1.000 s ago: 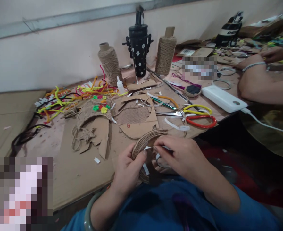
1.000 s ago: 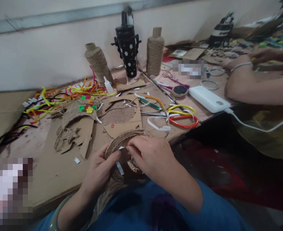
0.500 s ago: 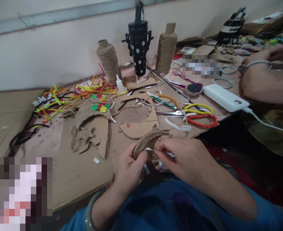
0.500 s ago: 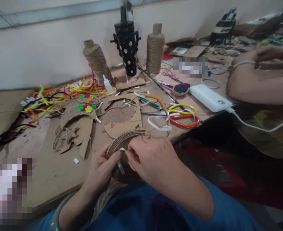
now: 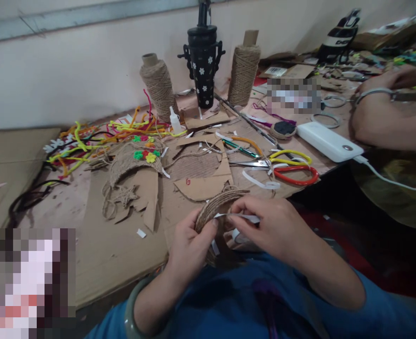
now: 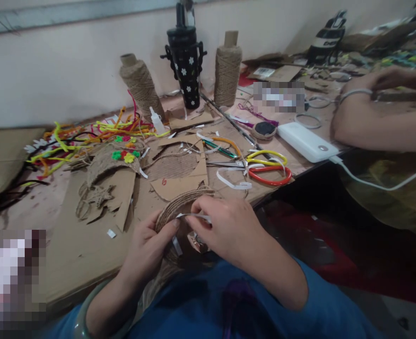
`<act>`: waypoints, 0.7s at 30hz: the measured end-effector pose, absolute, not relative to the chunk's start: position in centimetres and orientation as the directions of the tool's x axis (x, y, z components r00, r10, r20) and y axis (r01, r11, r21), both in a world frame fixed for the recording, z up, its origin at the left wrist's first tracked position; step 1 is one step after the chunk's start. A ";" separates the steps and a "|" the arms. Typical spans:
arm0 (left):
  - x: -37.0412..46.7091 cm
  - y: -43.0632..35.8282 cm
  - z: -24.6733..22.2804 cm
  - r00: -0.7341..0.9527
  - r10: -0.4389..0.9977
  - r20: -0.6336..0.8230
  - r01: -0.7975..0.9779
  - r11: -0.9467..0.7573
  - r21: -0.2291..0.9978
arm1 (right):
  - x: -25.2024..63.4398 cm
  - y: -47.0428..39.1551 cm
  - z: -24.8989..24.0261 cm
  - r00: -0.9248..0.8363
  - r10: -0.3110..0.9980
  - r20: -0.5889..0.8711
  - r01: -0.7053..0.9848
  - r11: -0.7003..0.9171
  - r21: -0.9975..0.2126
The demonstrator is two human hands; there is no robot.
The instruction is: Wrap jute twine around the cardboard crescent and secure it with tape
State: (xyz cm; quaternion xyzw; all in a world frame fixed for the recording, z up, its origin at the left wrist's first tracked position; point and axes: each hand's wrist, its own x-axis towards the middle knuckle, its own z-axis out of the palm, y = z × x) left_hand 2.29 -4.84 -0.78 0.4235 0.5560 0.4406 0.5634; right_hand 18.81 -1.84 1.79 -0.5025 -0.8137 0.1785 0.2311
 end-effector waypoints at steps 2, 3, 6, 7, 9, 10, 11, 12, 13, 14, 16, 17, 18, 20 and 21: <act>2.2 -4.8 -0.8 -0.008 0.968 -0.250 -0.029 0.249 0.968 | 18.9 -2.0 1.9 -0.392 0.895 0.212 0.751 0.444 -0.488; 2.2 -4.9 -0.8 -0.010 0.969 -0.246 -0.032 0.245 0.969 | 18.9 -2.0 1.9 -0.396 0.891 0.223 0.758 0.454 -0.468; 2.1 -4.9 -1.0 -0.010 0.973 -0.229 -0.025 0.229 0.973 | 18.9 -2.0 1.8 -0.453 0.856 0.248 0.733 0.516 -0.443; 2.1 -4.9 -1.0 -0.007 0.975 -0.222 -0.019 0.222 0.975 | 18.8 -2.0 1.7 -0.481 0.839 0.255 0.713 0.544 -0.442; 2.1 -4.8 -1.1 -0.003 0.978 -0.210 -0.007 0.210 0.978 | 18.8 -1.9 1.7 -0.533 0.809 0.247 0.677 0.583 -0.450; 2.1 -4.8 -1.1 -0.007 0.979 -0.206 0.000 0.206 0.979 | 18.8 -1.8 1.7 -0.553 0.799 0.236 0.657 0.592 -0.466; 2.2 -4.9 -1.1 -0.012 0.980 -0.199 0.010 0.199 0.980 | 18.8 -1.8 1.8 -0.569 0.792 0.220 0.634 0.593 -0.497; 2.2 -4.9 -1.0 -0.013 0.982 -0.190 0.021 0.191 0.981 | 18.8 -1.7 1.9 -0.581 0.789 0.199 0.604 0.582 -0.544; 2.2 -5.0 -0.9 -0.011 0.983 -0.182 0.031 0.182 0.983 | 18.7 -1.7 2.1 -0.588 0.790 0.173 0.571 0.557 -0.602; 2.2 -5.1 -0.8 -0.006 0.985 -0.175 0.041 0.175 0.984 | 18.7 -1.6 2.3 -0.590 0.794 0.144 0.538 0.520 -0.663; 2.2 -5.3 -0.5 0.005 0.987 -0.160 0.051 0.160 0.986 | 18.7 -1.6 2.6 -0.571 0.816 0.093 0.490 0.430 -0.758; 2.2 -5.4 -0.4 0.008 0.987 -0.159 0.050 0.158 0.986 | 18.6 -1.7 2.6 -0.544 0.836 0.072 0.492 0.387 -0.780; 2.2 -5.4 -0.3 0.008 0.987 -0.162 0.048 0.162 0.986 | 18.6 -1.7 2.7 -0.507 0.860 0.058 0.509 0.353 -0.785; 2.2 -5.4 -0.3 0.005 0.985 -0.175 0.051 0.174 0.983 | 18.5 -1.9 2.5 -0.425 0.904 0.050 0.575 0.312 -0.756; 2.3 -5.3 -0.3 0.005 0.983 -0.184 0.052 0.183 0.982 | 18.4 -2.0 2.3 -0.388 0.920 0.053 0.611 0.300 -0.733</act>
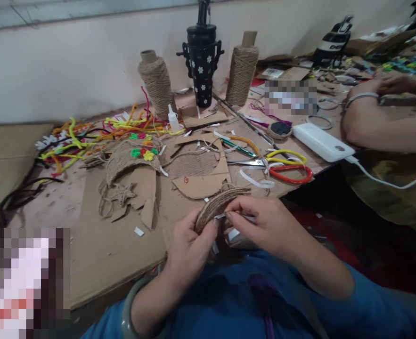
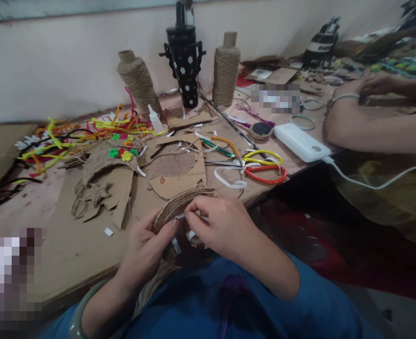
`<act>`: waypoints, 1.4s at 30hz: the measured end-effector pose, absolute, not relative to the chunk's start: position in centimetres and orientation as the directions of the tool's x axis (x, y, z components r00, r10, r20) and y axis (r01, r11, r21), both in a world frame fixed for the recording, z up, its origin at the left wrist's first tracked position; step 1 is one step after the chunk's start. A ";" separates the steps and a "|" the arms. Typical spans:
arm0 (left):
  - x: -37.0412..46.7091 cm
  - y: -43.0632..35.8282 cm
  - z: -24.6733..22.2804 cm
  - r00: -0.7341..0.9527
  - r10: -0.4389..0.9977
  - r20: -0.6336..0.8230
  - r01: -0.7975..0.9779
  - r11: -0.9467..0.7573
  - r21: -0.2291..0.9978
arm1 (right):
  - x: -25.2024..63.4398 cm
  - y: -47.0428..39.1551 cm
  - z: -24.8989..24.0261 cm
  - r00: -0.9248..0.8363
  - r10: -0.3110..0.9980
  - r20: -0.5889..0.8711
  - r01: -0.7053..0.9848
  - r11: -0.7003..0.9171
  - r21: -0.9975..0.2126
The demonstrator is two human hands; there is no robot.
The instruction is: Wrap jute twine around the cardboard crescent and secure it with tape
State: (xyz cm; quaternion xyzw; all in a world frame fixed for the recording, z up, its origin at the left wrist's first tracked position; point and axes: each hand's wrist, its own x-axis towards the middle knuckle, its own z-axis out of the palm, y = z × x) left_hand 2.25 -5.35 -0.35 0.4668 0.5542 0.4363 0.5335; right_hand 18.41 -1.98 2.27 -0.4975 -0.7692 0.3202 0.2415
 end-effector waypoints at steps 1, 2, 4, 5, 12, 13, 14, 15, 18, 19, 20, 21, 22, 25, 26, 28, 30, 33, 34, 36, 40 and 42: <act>2.3 -5.3 -0.4 0.007 0.981 -0.195 0.051 0.195 0.980 | 18.3 -2.0 2.0 -0.359 0.931 0.058 0.641 0.292 -0.710; 2.4 -5.2 -0.5 0.008 0.979 -0.206 0.046 0.205 0.978 | 18.3 -2.1 1.8 -0.338 0.939 0.067 0.663 0.288 -0.691; 2.5 -4.9 -0.8 0.012 0.975 -0.222 0.032 0.222 0.975 | 18.1 -2.0 1.2 -0.305 0.948 0.090 0.699 0.287 -0.655; 2.6 -4.9 -0.9 0.012 0.974 -0.226 0.024 0.226 0.974 | 18.1 -2.0 1.0 -0.290 0.952 0.098 0.719 0.284 -0.634; 2.7 -4.6 -1.4 0.020 0.967 -0.253 -0.028 0.253 0.967 | 18.3 -1.4 0.1 -0.201 0.976 0.083 0.796 0.212 -0.567; 2.7 -4.6 -1.3 0.024 0.966 -0.256 -0.036 0.256 0.966 | 18.4 -1.5 0.1 -0.213 0.973 0.090 0.785 0.225 -0.577; 2.8 -4.6 -1.3 0.027 0.965 -0.260 -0.043 0.260 0.965 | 18.4 -1.5 0.2 -0.226 0.969 0.096 0.772 0.238 -0.590; 2.8 -4.6 -1.2 0.027 0.964 -0.264 -0.051 0.266 0.963 | 18.5 -1.6 0.2 -0.240 0.966 0.098 0.758 0.250 -0.602; 2.8 -4.7 -1.1 0.021 0.961 -0.275 -0.071 0.276 0.959 | 18.7 -1.6 0.4 -0.273 0.957 0.100 0.733 0.274 -0.623; 2.8 -4.7 -1.1 0.014 0.962 -0.273 -0.065 0.274 0.960 | 18.7 -1.7 0.5 -0.274 0.957 0.100 0.729 0.274 -0.628; 2.7 -4.7 -1.1 0.011 0.963 -0.269 -0.055 0.270 0.961 | 18.7 -1.6 0.5 -0.271 0.957 0.100 0.726 0.271 -0.632; 2.7 -4.7 -1.2 0.011 0.965 -0.261 -0.041 0.262 0.964 | 18.7 -1.6 0.6 -0.266 0.959 0.102 0.722 0.268 -0.638; 2.7 -4.7 -1.2 0.012 0.968 -0.251 -0.019 0.252 0.968 | 18.6 -1.6 0.6 -0.262 0.959 0.104 0.718 0.266 -0.644; 2.7 -4.7 -1.1 0.014 0.977 -0.211 0.072 0.209 0.975 | 18.3 -1.6 0.5 -0.263 0.958 0.113 0.711 0.272 -0.649; 2.8 -4.7 -1.0 0.008 0.981 -0.196 0.102 0.194 0.976 | 18.3 -1.6 0.5 -0.264 0.958 0.115 0.711 0.273 -0.648; 2.9 -4.6 -0.9 -0.004 0.984 -0.178 0.135 0.177 0.975 | 18.1 -1.6 0.4 -0.262 0.959 0.111 0.714 0.269 -0.647; 2.9 -4.7 -0.7 -0.007 0.983 -0.183 0.121 0.182 0.976 | 18.0 -1.6 0.4 -0.255 0.962 0.101 0.718 0.258 -0.646; 2.7 -4.7 -0.5 0.024 0.973 -0.228 0.041 0.227 0.973 | 18.1 -1.6 0.4 -0.249 0.964 0.090 0.733 0.249 -0.634; 2.6 -4.7 -0.5 0.045 0.970 -0.238 0.011 0.238 0.971 | 18.2 -1.6 0.4 -0.249 0.964 0.091 0.738 0.250 -0.626; 2.4 -4.6 -0.2 0.090 0.964 -0.249 -0.031 0.252 0.967 | 18.4 -1.7 0.4 -0.253 0.963 0.096 0.745 0.257 -0.615; 2.3 -4.2 0.5 0.121 0.944 -0.306 -0.055 0.314 0.948 | 18.5 -1.8 0.6 -0.253 0.961 0.115 0.755 0.270 -0.598; 2.5 -4.0 0.9 0.135 0.929 -0.343 -0.074 0.355 0.932 | 18.3 -1.9 0.6 -0.251 0.959 0.134 0.765 0.281 -0.579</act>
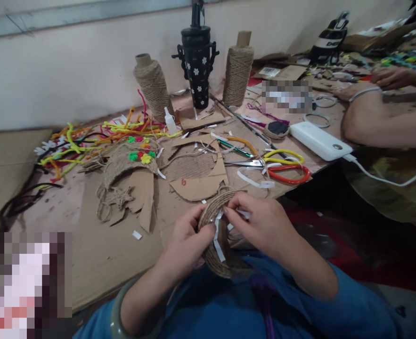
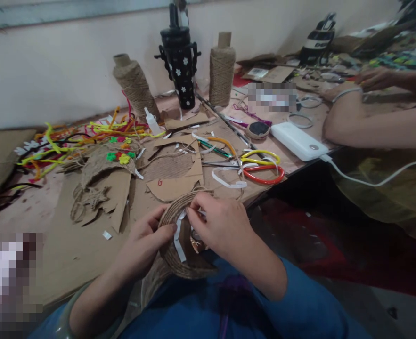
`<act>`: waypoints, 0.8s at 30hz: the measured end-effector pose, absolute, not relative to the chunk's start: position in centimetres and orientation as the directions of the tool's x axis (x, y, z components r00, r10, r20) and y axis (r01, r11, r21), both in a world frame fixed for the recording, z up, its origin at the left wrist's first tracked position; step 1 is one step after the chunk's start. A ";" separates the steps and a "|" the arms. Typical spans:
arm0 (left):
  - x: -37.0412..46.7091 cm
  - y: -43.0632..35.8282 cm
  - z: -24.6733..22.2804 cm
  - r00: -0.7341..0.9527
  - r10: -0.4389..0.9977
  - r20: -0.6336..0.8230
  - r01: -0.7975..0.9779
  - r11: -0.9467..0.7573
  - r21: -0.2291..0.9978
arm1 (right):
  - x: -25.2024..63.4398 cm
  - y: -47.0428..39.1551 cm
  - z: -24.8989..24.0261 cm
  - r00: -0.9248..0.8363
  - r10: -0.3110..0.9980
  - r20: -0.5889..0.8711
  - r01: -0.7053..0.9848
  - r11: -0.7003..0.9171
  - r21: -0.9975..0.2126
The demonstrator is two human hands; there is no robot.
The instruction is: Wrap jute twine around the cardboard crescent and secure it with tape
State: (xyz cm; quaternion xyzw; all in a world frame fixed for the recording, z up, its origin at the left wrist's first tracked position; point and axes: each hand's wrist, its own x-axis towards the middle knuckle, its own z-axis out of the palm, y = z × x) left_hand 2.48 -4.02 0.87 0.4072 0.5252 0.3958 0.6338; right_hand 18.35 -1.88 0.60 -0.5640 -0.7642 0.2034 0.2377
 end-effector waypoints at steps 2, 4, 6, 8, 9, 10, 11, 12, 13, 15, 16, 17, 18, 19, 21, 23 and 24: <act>2.6 -3.8 1.1 0.149 0.913 -0.379 -0.093 0.395 0.914 | 18.2 -1.9 0.6 -0.253 0.954 0.159 0.779 0.299 -0.551; 2.7 -3.5 1.1 0.163 0.904 -0.396 -0.083 0.412 0.907 | 18.1 -1.9 0.5 -0.259 0.948 0.186 0.786 0.319 -0.530; 2.6 -3.2 1.0 0.180 0.914 -0.364 -0.037 0.376 0.926 | 18.2 -2.0 0.4 -0.261 0.944 0.200 0.776 0.329 -0.538; 2.6 -3.0 0.9 0.206 0.924 -0.323 0.018 0.326 0.945 | 18.3 -2.0 0.4 -0.265 0.945 0.192 0.762 0.327 -0.559; 2.6 -3.0 0.9 0.217 0.924 -0.314 0.039 0.313 0.949 | 18.5 -2.1 0.4 -0.267 0.946 0.184 0.756 0.324 -0.569; 2.6 -2.9 0.9 0.224 0.922 -0.317 0.051 0.313 0.948 | 18.6 -2.1 0.4 -0.271 0.946 0.175 0.749 0.322 -0.580; 2.7 -3.0 0.9 0.223 0.918 -0.328 0.060 0.323 0.945 | 18.7 -2.3 0.5 -0.277 0.947 0.165 0.741 0.320 -0.591; 2.8 -3.0 0.9 0.214 0.915 -0.341 0.069 0.334 0.940 | 18.8 -2.4 0.6 -0.281 0.947 0.157 0.731 0.317 -0.604; 2.9 -3.1 1.0 0.197 0.916 -0.350 0.077 0.341 0.937 | 18.9 -2.5 0.7 -0.283 0.947 0.151 0.718 0.314 -0.621; 3.1 -3.2 1.1 0.151 0.924 -0.352 0.095 0.341 0.935 | 19.2 -2.8 0.9 -0.284 0.949 0.139 0.694 0.304 -0.652; 3.2 -3.2 1.2 0.131 0.928 -0.349 0.103 0.338 0.936 | 19.3 -2.9 1.0 -0.280 0.951 0.135 0.687 0.296 -0.663; 3.4 -3.3 1.2 0.115 0.932 -0.344 0.103 0.334 0.937 | 19.4 -3.0 1.0 -0.271 0.953 0.132 0.682 0.287 -0.673; 3.5 -3.3 1.2 0.104 0.933 -0.344 0.092 0.335 0.938 | 19.5 -3.0 0.9 -0.261 0.957 0.129 0.678 0.277 -0.681; 3.6 -3.3 1.3 0.098 0.933 -0.347 0.076 0.341 0.937 | 19.7 -3.1 0.8 -0.250 0.960 0.123 0.676 0.264 -0.688; 3.8 -3.4 1.2 0.092 0.930 -0.355 0.039 0.353 0.935 | 19.9 -3.0 0.5 -0.230 0.967 0.107 0.668 0.237 -0.705; 3.8 -3.5 1.1 0.085 0.928 -0.364 0.013 0.364 0.931 | 20.1 -2.9 0.2 -0.206 0.975 0.089 0.668 0.206 -0.715; 3.9 -3.5 1.1 0.084 0.927 -0.366 0.005 0.367 0.930 | 20.2 -2.8 0.1 -0.193 0.978 0.084 0.669 0.194 -0.718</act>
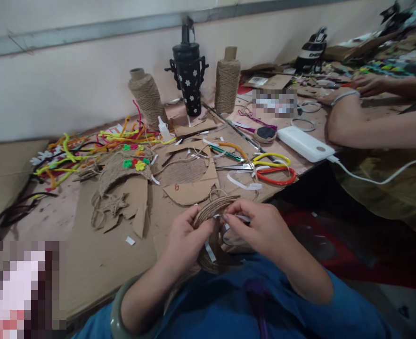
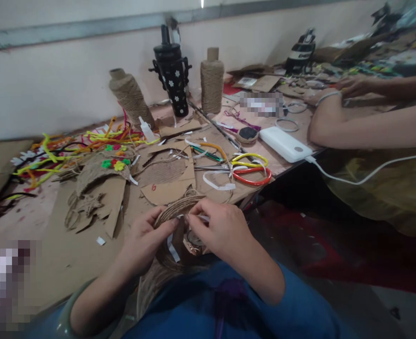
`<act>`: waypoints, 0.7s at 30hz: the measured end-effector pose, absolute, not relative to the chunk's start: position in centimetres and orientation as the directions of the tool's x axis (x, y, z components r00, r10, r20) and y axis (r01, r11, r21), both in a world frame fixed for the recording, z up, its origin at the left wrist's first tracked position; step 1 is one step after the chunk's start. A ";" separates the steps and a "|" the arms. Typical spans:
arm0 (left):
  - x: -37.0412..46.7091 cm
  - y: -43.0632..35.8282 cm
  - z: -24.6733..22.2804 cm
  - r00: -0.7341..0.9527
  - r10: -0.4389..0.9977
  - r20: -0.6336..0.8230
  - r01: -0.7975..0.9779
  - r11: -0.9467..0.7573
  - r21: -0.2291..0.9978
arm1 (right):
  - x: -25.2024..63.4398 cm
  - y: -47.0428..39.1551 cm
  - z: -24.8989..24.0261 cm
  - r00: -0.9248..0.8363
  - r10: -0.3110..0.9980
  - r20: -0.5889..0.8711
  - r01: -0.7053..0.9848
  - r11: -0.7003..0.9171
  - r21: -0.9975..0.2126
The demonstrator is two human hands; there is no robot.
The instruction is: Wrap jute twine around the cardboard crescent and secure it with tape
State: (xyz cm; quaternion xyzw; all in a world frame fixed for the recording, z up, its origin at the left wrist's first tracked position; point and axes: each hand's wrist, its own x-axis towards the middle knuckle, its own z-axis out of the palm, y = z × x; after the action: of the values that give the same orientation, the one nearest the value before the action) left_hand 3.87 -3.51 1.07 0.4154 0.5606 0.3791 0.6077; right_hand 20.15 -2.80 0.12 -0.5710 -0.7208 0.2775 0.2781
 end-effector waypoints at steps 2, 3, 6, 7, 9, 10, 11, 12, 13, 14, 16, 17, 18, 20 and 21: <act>3.9 -3.6 1.0 0.088 0.922 -0.377 -0.009 0.379 0.925 | 20.2 -2.7 0.0 -0.180 0.980 0.084 0.668 0.185 -0.720; 3.8 -3.6 0.9 0.092 0.920 -0.382 -0.013 0.385 0.923 | 20.2 -2.7 -0.1 -0.178 0.980 0.088 0.668 0.186 -0.721; 3.7 -3.6 0.7 0.093 0.924 -0.371 -0.013 0.374 0.927 | 20.0 -2.6 -0.4 -0.158 0.981 0.115 0.672 0.192 -0.715; 3.7 -3.6 0.6 0.092 0.927 -0.365 -0.014 0.367 0.930 | 19.8 -2.6 -0.5 -0.148 0.981 0.123 0.675 0.191 -0.712; 3.6 -3.7 0.4 0.083 0.930 -0.359 -0.024 0.362 0.932 | 19.6 -2.6 -0.8 -0.134 0.983 0.129 0.675 0.186 -0.714; 3.6 -3.7 0.3 0.077 0.929 -0.363 -0.033 0.366 0.930 | 19.5 -2.5 -1.0 -0.128 0.983 0.128 0.670 0.181 -0.720; 3.5 -3.7 0.3 0.073 0.927 -0.368 -0.042 0.371 0.928 | 19.4 -2.5 -1.2 -0.120 0.985 0.126 0.660 0.174 -0.731; 3.5 -3.8 0.2 0.071 0.926 -0.371 -0.048 0.375 0.926 | 19.3 -2.5 -1.3 -0.110 0.986 0.122 0.643 0.164 -0.748; 3.5 -3.8 0.2 0.070 0.927 -0.369 -0.051 0.373 0.927 | 19.3 -2.5 -1.5 -0.101 0.988 0.113 0.618 0.152 -0.772; 3.5 -3.8 0.2 0.071 0.929 -0.364 -0.051 0.368 0.928 | 19.2 -2.5 -1.7 -0.094 0.991 0.098 0.581 0.134 -0.803; 3.5 -3.9 0.2 0.076 0.933 -0.352 -0.050 0.356 0.933 | 19.1 -2.5 -2.0 -0.090 0.995 0.040 0.457 0.077 -0.886; 3.4 -3.9 0.2 0.078 0.934 -0.349 -0.055 0.353 0.934 | 19.1 -2.5 -2.2 -0.092 0.996 -0.005 0.373 0.029 -0.927; 3.4 -4.0 0.2 0.082 0.933 -0.350 -0.065 0.355 0.933 | 19.0 -2.5 -2.5 -0.093 0.994 -0.053 0.286 -0.024 -0.958; 3.3 -4.1 0.1 0.094 0.928 -0.361 -0.083 0.369 0.926 | 18.8 -2.4 -2.9 -0.097 0.987 -0.131 0.150 -0.116 -0.982; 3.3 -4.2 0.1 0.100 0.925 -0.368 -0.088 0.376 0.922 | 18.8 -2.4 -3.2 -0.101 0.983 -0.155 0.114 -0.143 -0.983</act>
State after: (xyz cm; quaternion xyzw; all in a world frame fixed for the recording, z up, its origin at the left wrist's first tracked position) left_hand 3.28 -4.17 0.09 0.3889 0.5380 0.4007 0.6314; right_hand 18.78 -2.37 -3.16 -0.5339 -0.5135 0.5354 0.4058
